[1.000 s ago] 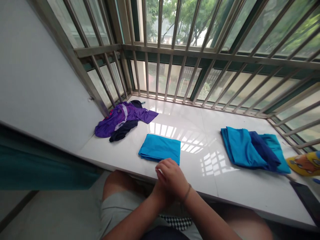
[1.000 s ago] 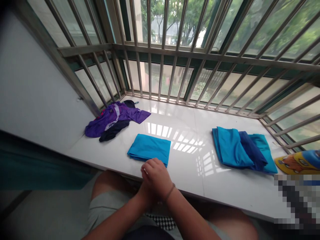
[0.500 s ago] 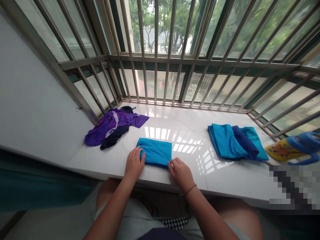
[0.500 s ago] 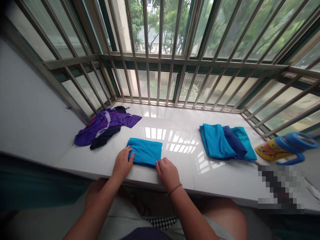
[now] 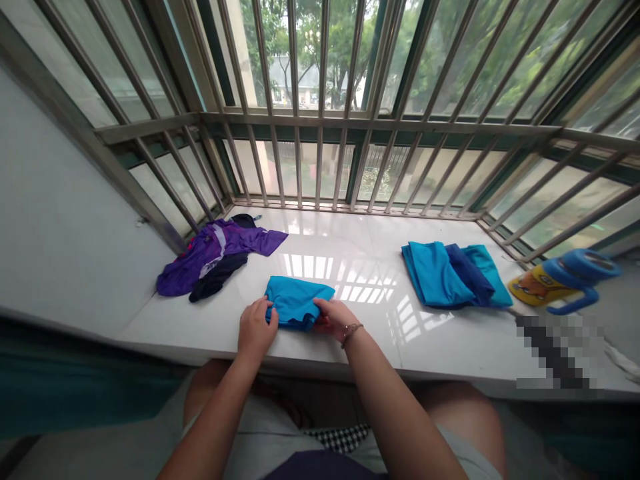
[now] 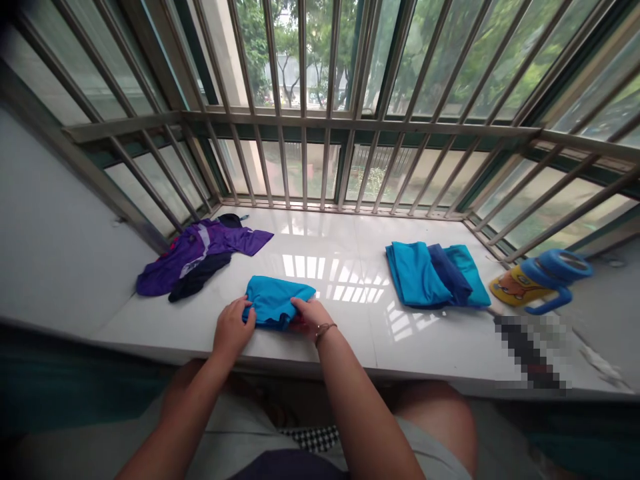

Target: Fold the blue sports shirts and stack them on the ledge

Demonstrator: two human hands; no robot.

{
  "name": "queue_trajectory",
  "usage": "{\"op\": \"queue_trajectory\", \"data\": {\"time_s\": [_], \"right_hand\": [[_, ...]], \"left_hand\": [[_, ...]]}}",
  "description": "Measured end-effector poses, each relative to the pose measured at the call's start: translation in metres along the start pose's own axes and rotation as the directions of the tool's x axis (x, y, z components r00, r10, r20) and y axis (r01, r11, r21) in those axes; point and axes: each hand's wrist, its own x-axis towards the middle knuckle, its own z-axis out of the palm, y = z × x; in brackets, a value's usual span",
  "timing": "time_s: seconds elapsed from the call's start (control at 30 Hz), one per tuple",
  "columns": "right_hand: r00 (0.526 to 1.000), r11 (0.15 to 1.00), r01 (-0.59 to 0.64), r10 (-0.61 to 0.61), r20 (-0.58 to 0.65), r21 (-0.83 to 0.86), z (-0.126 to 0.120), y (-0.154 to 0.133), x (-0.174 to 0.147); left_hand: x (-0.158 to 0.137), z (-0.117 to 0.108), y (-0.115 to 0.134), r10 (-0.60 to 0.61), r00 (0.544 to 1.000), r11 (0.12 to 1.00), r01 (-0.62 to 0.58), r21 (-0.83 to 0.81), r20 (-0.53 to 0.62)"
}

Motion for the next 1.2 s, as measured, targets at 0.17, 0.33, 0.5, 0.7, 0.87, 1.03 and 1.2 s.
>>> {"op": "queue_trajectory", "data": {"time_s": [0.17, 0.33, 0.5, 0.7, 0.87, 1.03, 1.2], "right_hand": [[0.998, 0.993, 0.053, -0.05, -0.029, 0.103, -0.009, 0.006, -0.015], [0.99, 0.941, 0.14, -0.13, -0.053, 0.309, -0.041, 0.015, -0.05], [0.984, 0.854, 0.048, 0.047, -0.17, 0.518, -0.081, 0.022, -0.09], [0.973, 0.79, 0.122, 0.023, -0.228, 0.6, -0.121, -0.006, -0.12], [0.908, 0.733, 0.35, -0.114, -0.402, 0.583, -0.159, -0.065, -0.116], [0.819, 0.588, 0.555, -0.261, -0.511, 0.589, -0.207, -0.152, -0.079], [0.741, 0.45, 0.67, -0.367, -0.562, 0.59, -0.268, -0.196, -0.039]], "left_hand": [[0.0, -0.001, 0.0, 0.046, 0.996, 0.998, -0.043, -0.043, 0.076], [-0.002, -0.001, 0.0, 0.071, 0.991, 0.989, -0.055, -0.139, 0.117], [-0.001, 0.0, 0.001, 0.049, 0.998, 0.986, -0.041, -0.159, 0.048], [0.0, 0.001, 0.002, 0.042, 0.998, 0.988, -0.034, -0.147, 0.046], [0.001, 0.002, 0.001, 0.056, 0.997, 0.988, -0.048, -0.147, 0.046], [0.001, 0.003, 0.001, 0.059, 0.998, 0.989, -0.054, -0.138, 0.035], [0.002, 0.003, 0.001, 0.055, 0.998, 0.989, -0.05, -0.139, 0.038]]}}
